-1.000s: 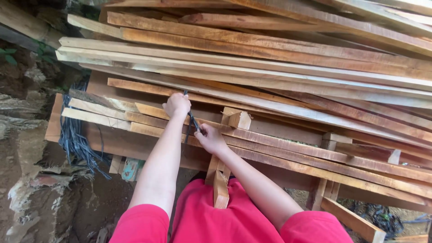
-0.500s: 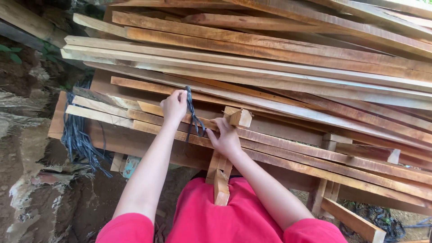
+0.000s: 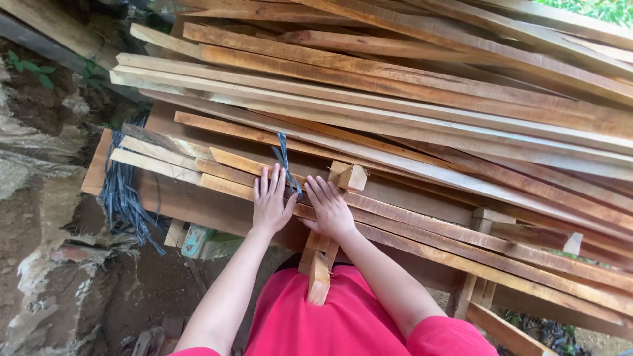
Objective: Bundling multiple wooden planks together using plastic ties or straps.
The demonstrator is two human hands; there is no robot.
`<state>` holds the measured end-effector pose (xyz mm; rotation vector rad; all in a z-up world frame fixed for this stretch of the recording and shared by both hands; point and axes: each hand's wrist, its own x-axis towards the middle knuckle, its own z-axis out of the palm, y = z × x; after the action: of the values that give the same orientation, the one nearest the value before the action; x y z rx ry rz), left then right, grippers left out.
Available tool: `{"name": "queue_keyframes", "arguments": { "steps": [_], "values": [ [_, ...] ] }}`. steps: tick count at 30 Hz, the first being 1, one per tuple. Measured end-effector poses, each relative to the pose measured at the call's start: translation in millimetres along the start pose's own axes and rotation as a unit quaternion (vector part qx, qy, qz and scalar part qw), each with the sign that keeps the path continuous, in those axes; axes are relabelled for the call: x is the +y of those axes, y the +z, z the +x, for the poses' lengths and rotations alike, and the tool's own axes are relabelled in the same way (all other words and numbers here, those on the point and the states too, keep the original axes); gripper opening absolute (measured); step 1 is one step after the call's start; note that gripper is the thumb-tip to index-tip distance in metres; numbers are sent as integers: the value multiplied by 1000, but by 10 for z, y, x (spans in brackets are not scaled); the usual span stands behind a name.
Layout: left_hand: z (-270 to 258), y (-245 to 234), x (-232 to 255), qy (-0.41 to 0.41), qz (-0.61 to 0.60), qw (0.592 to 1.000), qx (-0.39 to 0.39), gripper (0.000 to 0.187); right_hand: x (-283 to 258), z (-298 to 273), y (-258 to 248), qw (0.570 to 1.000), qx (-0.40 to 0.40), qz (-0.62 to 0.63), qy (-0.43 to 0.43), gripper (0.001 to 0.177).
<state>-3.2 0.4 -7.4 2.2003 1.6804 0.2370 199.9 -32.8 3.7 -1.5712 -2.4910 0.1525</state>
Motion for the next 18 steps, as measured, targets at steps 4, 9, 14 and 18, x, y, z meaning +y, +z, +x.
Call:
{"name": "queue_keyframes", "arguments": {
  "steps": [4, 9, 14, 18],
  "values": [
    [-27, -61, 0, -18, -35, 999, -17, 73, -10, -20, 21, 999, 29, 20, -12, 106],
    [19, -135, 52, -26, -44, 998, -34, 73, 12, 10, 11, 999, 11, 42, 5, 103],
    [31, 14, 21, -24, -33, 999, -3, 74, 51, -8, 89, 999, 19, 45, 5, 105],
    [-9, 11, 1, -30, -64, 997, 22, 70, 13, -7, 50, 995, 44, 88, 7, 99]
  ]
}}
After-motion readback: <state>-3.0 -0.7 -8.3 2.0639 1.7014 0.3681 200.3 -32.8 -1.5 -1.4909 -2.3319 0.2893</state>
